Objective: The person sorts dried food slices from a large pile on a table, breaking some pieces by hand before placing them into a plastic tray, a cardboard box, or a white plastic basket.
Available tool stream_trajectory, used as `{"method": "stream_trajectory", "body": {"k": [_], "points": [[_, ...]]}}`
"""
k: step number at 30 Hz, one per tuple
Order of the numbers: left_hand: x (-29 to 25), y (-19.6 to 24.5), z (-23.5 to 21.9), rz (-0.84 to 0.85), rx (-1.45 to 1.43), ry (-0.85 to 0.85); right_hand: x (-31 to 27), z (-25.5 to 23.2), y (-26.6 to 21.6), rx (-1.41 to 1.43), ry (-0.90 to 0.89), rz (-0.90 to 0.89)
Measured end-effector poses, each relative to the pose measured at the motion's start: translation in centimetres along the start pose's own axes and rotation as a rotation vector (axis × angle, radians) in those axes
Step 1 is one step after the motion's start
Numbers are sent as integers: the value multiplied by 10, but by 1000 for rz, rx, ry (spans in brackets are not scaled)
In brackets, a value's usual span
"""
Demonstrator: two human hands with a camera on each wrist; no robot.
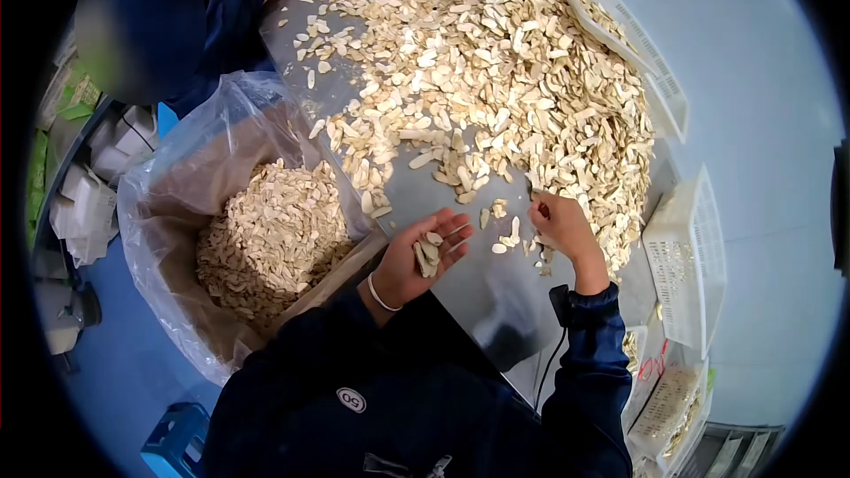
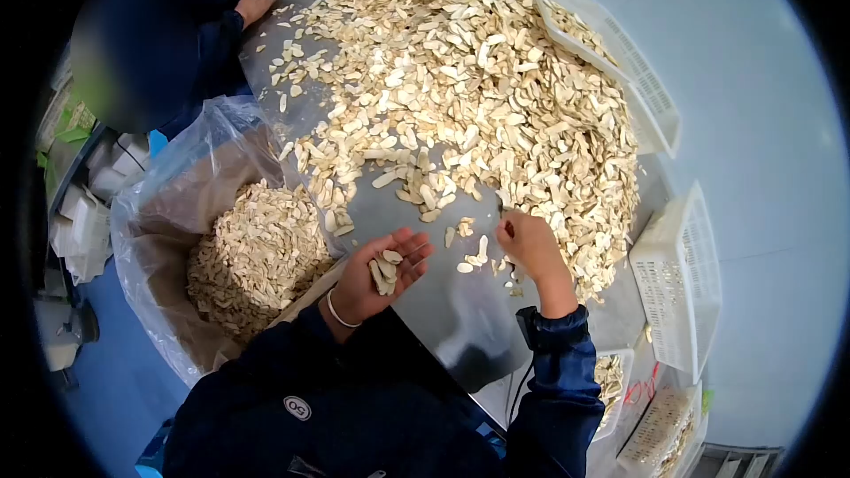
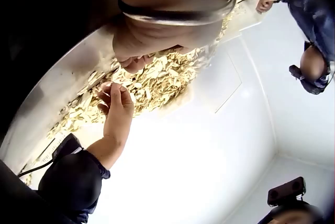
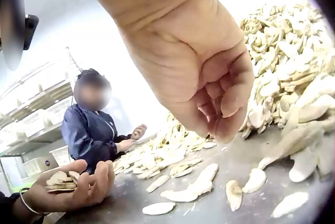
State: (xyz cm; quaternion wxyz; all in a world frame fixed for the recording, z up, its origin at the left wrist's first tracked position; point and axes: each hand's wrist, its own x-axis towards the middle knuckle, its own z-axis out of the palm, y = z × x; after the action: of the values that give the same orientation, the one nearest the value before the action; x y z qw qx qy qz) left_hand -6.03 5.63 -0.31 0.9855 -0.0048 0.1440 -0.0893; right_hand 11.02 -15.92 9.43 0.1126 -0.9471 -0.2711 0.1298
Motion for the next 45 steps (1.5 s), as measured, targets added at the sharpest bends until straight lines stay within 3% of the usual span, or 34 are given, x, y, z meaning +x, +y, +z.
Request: {"method": "stream_trajectory", "body": {"k": [2, 6, 9, 13, 14, 17, 18, 22, 25, 30, 33, 34, 37, 38, 41, 45], "points": [[1, -1, -1, -3, -7, 0, -7, -6, -5, -71, -98, 13], [2, -2, -1, 4, 3, -11, -7, 25, -6, -138, -64, -30], [5, -1, -7, 10, -8, -48, -3, 27, -19, 41, -15, -80], [4, 2, -4, 21, 10, -41, 8, 23, -25, 188, -78, -90], [4, 2, -5, 26, 8, -44, 10, 24, -28, 474, -158, -77], [4, 2, -2, 26, -13, -33, 18, 0, -73, 719, -412, -11], [3, 2, -1, 23, -20, -28, 29, 12, -66, 505, -258, -157], [8, 1, -13, 29, -20, -86, 55, 43, -82, 112, 199, -296], [7, 4, -17, 35, -35, -104, 63, 50, -80, 158, 208, -251], [2, 5, -12, 50, -51, -100, 56, 38, -57, 402, 19, -128], [1, 6, 0, 41, -57, -7, 49, 20, -63, 808, -427, -73], [2, 5, 0, 38, -52, -8, 48, 17, -67, 822, -440, -77], [4, 5, -6, 24, -42, -32, 60, 33, -69, 270, 133, -299], [6, 4, -10, 20, -47, -55, 66, 44, -61, 220, 249, -368], [4, 5, -18, -4, -58, -96, 80, 57, -58, -23, 389, -604], [1, 7, -19, -27, -25, -113, 73, 51, -63, 177, 282, -458]]}}
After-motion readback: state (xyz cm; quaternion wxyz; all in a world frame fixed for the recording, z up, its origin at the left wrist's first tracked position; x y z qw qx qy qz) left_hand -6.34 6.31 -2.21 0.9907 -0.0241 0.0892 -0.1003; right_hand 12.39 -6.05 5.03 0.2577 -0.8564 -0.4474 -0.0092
